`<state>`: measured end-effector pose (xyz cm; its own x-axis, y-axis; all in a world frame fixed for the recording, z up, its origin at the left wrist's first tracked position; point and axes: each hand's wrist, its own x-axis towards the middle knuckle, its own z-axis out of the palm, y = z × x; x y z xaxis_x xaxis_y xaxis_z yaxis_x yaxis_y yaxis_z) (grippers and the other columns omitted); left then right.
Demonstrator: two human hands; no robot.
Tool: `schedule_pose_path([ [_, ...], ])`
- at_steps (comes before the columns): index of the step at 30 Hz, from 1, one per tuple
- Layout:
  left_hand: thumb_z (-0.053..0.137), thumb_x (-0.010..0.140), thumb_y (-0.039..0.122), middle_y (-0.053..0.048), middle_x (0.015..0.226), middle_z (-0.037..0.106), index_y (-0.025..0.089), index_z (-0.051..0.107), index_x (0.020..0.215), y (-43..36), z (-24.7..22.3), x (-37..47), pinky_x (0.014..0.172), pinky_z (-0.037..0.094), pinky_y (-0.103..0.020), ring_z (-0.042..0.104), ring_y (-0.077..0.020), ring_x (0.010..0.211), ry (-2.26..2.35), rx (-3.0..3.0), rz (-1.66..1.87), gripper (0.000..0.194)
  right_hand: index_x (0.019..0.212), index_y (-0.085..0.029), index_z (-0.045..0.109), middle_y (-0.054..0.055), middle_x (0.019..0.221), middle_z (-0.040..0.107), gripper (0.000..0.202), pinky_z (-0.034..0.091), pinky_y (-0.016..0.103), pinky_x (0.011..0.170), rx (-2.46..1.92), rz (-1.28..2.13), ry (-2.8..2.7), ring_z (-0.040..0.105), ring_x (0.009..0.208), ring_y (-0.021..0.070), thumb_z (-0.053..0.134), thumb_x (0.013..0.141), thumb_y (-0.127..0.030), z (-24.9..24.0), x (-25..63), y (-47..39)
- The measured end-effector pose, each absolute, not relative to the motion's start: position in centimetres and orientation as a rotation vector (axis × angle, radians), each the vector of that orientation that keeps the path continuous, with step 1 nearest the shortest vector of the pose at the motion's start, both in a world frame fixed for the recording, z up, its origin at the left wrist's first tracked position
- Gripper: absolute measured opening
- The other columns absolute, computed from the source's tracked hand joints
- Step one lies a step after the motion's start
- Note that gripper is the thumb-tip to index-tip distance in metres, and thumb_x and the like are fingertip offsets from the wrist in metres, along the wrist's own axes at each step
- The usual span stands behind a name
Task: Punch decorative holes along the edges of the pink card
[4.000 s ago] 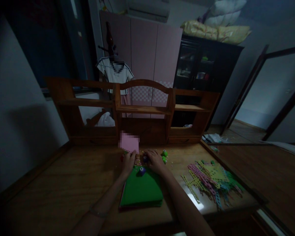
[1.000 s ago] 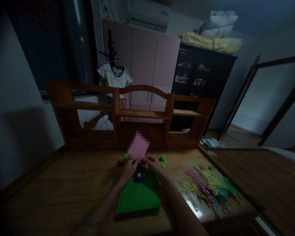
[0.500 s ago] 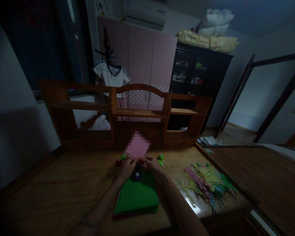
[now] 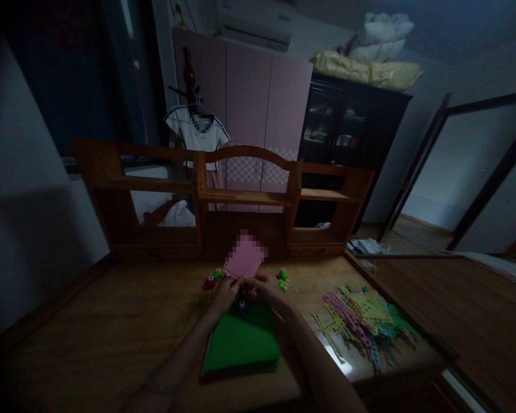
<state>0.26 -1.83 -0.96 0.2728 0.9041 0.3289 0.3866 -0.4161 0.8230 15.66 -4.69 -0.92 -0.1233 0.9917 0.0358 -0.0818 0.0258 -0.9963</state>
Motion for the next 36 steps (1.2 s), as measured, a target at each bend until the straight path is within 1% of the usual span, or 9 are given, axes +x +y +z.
schedule_pose_path([
  [4,0.041,0.086,0.046,-0.01,0.075,0.07,0.014,0.069,0.07,-2.0,-0.6,0.2,0.069,0.04,-0.029,0.062,-0.0208,0.074,1.178,1.904,1.052,0.045,0.088,-0.013,0.064,0.002,0.07,0.059,0.041,0.031,0.019,0.043,-1.039,1.312,-1.257,0.043,0.047,0.0065,0.068,0.073,-0.051,-0.9,15.6,-4.8],
  [8,0.041,0.085,0.048,-0.009,0.073,0.069,0.013,0.068,0.069,-2.0,-0.6,0.1,0.069,0.042,-0.03,0.061,-0.021,0.074,1.11,1.858,1.049,0.047,0.087,-0.012,0.062,0.001,0.065,0.057,0.043,0.03,0.019,0.041,-1.054,1.31,-1.257,0.041,0.044,0.0068,0.066,0.074,-0.053,-1.2,15.6,-4.7],
  [13,0.041,0.083,0.051,-0.006,0.067,0.066,0.013,0.065,0.067,-1.7,-1.0,0.2,0.067,0.042,-0.029,0.058,-0.019,0.068,0.963,1.723,1.043,0.048,0.082,-0.013,0.061,0.001,0.063,0.059,0.041,0.03,0.02,0.041,-1.012,1.314,-1.26,0.043,0.043,0.0074,0.064,0.075,-0.054,-1.2,15.6,-4.7],
  [16,0.042,0.082,0.053,-0.003,0.06,0.061,0.014,0.061,0.064,-1.5,-1.4,0.3,0.059,0.04,-0.027,0.054,-0.0166,0.061,0.945,1.676,1.028,0.046,0.082,-0.015,0.061,0.0,0.063,0.059,0.04,0.029,0.02,0.04,-1.016,1.332,-1.263,0.043,0.041,0.0078,0.063,0.075,-0.054,-0.8,15.4,-5.1],
  [19,0.042,0.081,0.057,0.0,0.051,0.051,0.016,0.053,0.057,-1.3,-1.9,0.5,0.05,0.033,-0.025,0.045,-0.013,0.05,0.919,1.635,0.989,0.048,0.083,-0.015,0.061,0.001,0.065,0.06,0.039,0.029,0.02,0.04,-1.006,1.348,-1.273,0.044,0.042,0.0081,0.062,0.076,-0.054,-0.6,15.3,-5.3],
  [23,0.043,0.079,0.058,0.003,0.045,0.044,0.018,0.047,0.053,-1.1,-2.3,0.5,0.046,0.03,-0.025,0.039,-0.0113,0.044,0.888,1.587,0.981,0.048,0.081,-0.015,0.06,0.0,0.06,0.058,0.038,0.028,0.021,0.04,-1.008,1.356,-1.241,0.041,0.041,0.0084,0.061,0.077,-0.053,-1.0,15.3,-5.0],
  [27,0.048,0.078,0.055,0.0,0.05,0.052,0.016,0.053,0.055,-1.4,-1.8,0.3,0.049,0.033,-0.025,0.046,-0.0126,0.049,0.903,1.564,1.004,0.046,0.078,-0.015,0.062,0.0,0.061,0.058,0.037,0.029,0.021,0.042,-1.016,1.36,-1.183,0.043,0.044,0.0086,0.066,0.073,-0.052,-1.3,15.4,-4.7],
  [31,0.047,0.079,0.054,-0.004,0.06,0.063,0.013,0.062,0.064,-1.7,-1.1,0.2,0.054,0.038,-0.025,0.055,-0.0156,0.057,0.92,1.581,1.003,0.046,0.083,-0.015,0.063,0.001,0.065,0.059,0.038,0.031,0.02,0.044,-1.016,1.38,-1.156,0.045,0.046,0.0084,0.067,0.073,-0.051,-0.9,15.5,-4.8],
  [36,0.045,0.081,0.055,-0.004,0.06,0.064,0.014,0.064,0.061,-1.8,-1.2,0.2,0.055,0.041,-0.024,0.058,-0.0152,0.057,1.0,1.655,1.007,0.049,0.082,-0.014,0.063,-0.001,0.06,0.057,0.04,0.029,0.021,0.042,-1.039,1.349,-1.148,0.043,0.043,0.0078,0.069,0.071,-0.052,-1.0,15.6,-4.7],
])
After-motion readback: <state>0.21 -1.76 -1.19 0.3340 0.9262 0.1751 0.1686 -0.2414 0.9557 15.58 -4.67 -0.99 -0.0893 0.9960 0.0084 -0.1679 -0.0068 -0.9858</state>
